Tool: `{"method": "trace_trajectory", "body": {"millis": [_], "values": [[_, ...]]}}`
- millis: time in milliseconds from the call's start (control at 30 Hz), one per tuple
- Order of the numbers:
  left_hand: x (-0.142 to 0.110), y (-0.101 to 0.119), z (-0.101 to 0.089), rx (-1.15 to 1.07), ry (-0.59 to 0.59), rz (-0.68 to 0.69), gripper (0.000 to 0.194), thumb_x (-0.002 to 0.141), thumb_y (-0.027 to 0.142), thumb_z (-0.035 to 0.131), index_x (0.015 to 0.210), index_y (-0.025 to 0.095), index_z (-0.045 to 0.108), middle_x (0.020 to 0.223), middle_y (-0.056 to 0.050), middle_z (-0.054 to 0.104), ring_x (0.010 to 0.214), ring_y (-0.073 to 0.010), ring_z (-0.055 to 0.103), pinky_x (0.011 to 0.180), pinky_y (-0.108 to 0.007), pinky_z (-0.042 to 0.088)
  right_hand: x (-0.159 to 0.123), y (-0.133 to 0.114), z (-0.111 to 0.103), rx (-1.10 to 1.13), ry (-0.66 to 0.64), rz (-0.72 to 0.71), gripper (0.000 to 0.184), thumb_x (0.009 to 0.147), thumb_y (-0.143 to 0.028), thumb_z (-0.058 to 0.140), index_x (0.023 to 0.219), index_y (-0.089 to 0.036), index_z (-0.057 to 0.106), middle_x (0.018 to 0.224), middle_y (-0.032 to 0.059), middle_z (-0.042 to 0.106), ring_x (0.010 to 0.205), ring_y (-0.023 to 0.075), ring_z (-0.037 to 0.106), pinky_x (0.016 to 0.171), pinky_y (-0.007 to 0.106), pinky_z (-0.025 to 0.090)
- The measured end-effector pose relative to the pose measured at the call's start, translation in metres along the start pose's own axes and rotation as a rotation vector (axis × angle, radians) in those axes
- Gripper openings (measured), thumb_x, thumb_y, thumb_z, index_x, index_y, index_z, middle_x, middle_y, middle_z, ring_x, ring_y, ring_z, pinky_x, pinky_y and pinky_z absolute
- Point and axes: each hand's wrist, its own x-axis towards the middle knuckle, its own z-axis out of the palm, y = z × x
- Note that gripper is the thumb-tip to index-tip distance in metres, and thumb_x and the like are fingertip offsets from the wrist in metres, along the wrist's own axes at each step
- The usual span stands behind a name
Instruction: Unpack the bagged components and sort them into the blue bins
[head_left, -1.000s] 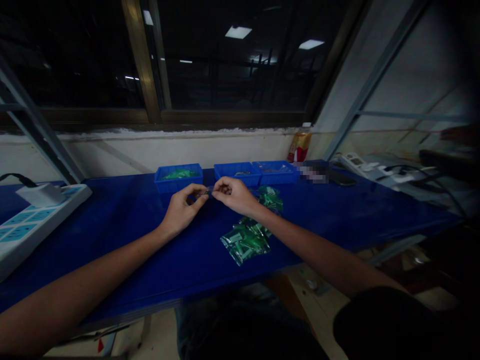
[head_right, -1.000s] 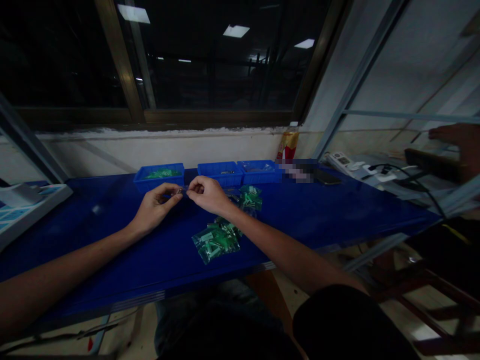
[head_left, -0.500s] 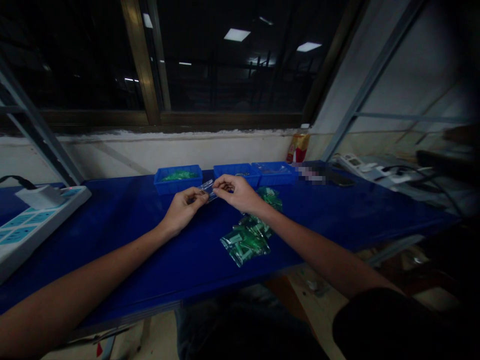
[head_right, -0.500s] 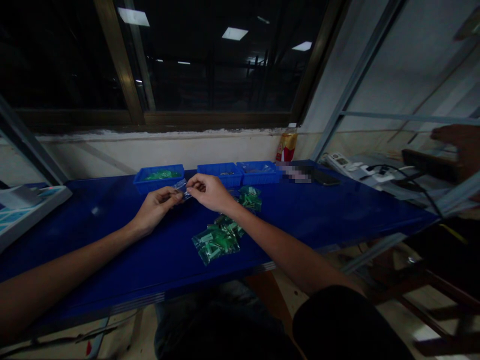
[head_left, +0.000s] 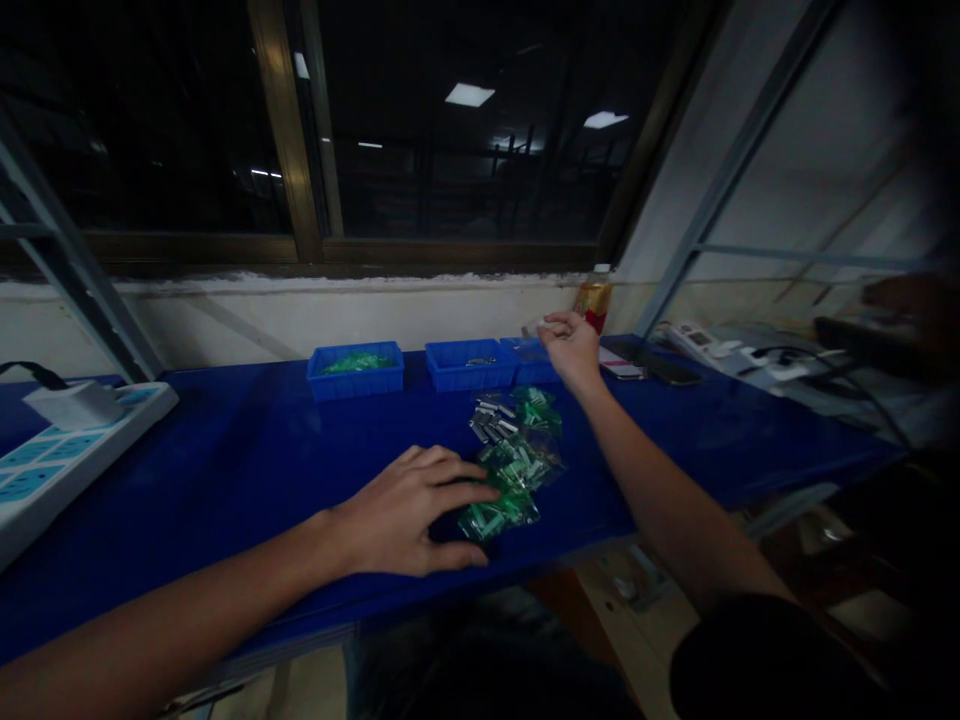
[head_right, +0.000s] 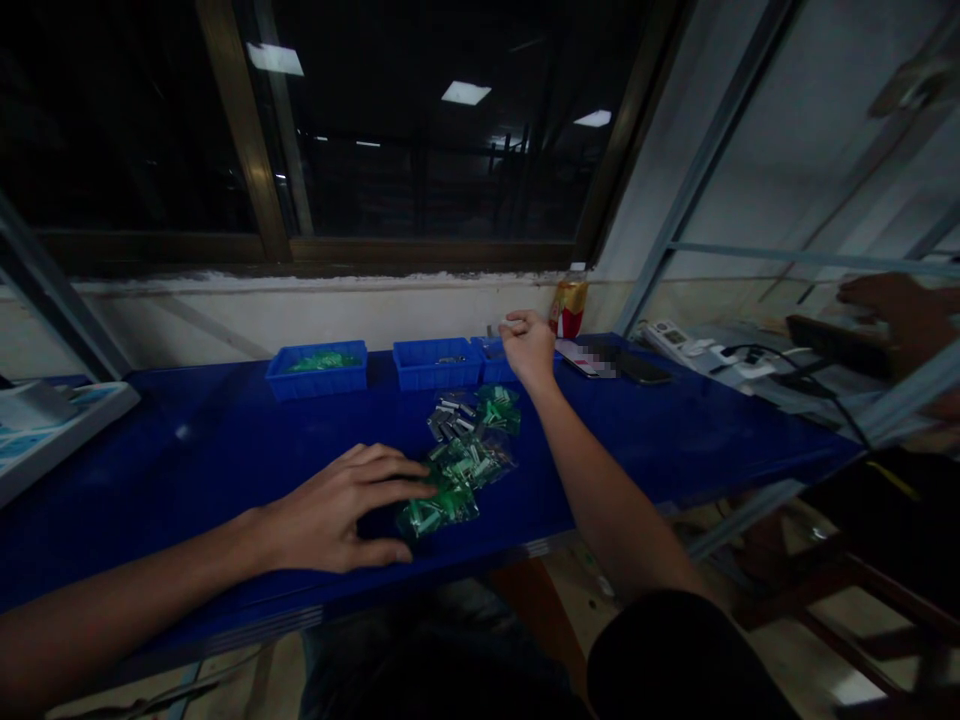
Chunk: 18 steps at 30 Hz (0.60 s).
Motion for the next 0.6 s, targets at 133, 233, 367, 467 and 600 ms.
{"method": "trace_trajectory", "body": {"millis": [133, 233, 367, 467, 600], "values": [[-0.002, -0.007, 0.003, 0.057, -0.023, -0.086, 0.042, 0.082, 0.035, 0.051, 0.123, 0.029, 0.045, 0.126, -0.003, 0.050, 0.112, -0.0221, 0.046, 0.093, -0.042, 0.035, 0.001, 0.009, 0.000, -0.086, 0.067, -0.038, 0.023, 0.064, -0.026, 0.055, 0.085, -0.016, 0.058, 0.054, -0.0037, 0.053, 0.050, 0.0122, 0.051, 0.054, 0.025, 0.041], [-0.001, -0.017, 0.002, 0.079, -0.005, -0.120, 0.033, 0.085, 0.027, 0.047, 0.118, 0.026, 0.049, 0.118, -0.002, 0.056, 0.108, -0.0196, 0.050, 0.092, -0.039, 0.035, 0.007, 0.016, -0.007, -0.122, 0.155, -0.007, 0.020, 0.066, -0.026, 0.053, 0.084, -0.017, 0.057, 0.056, -0.0032, 0.054, 0.053, 0.0129, 0.053, 0.058, 0.026, 0.043], [0.002, -0.021, -0.002, 0.114, 0.043, -0.158, 0.019, 0.083, 0.024, 0.048, 0.099, 0.022, 0.057, 0.103, -0.002, 0.063, 0.095, -0.0184, 0.057, 0.087, -0.035, 0.038, 0.016, 0.031, -0.017, -0.197, 0.195, 0.042, 0.019, 0.065, -0.025, 0.053, 0.082, -0.017, 0.056, 0.062, -0.0002, 0.059, 0.058, 0.0143, 0.057, 0.062, 0.027, 0.044], [0.004, -0.018, -0.010, 0.121, 0.104, -0.242, 0.011, 0.082, 0.022, 0.046, 0.085, 0.020, 0.057, 0.087, -0.002, 0.066, 0.082, -0.0173, 0.061, 0.078, -0.032, 0.040, 0.016, 0.037, -0.017, -0.251, 0.085, 0.042, 0.018, 0.063, -0.022, 0.052, 0.079, -0.017, 0.057, 0.065, 0.0012, 0.062, 0.062, 0.0162, 0.059, 0.064, 0.029, 0.045], [0.006, -0.017, -0.020, -0.029, 0.240, -0.411, 0.009, 0.082, 0.019, 0.043, 0.082, 0.019, 0.052, 0.074, 0.000, 0.064, 0.067, -0.0138, 0.060, 0.061, -0.024, 0.040, 0.007, 0.026, -0.009, -0.274, 0.020, -0.007, 0.018, 0.062, -0.023, 0.054, 0.078, -0.017, 0.060, 0.074, 0.0042, 0.065, 0.076, 0.0202, 0.061, 0.075, 0.033, 0.045]]}}
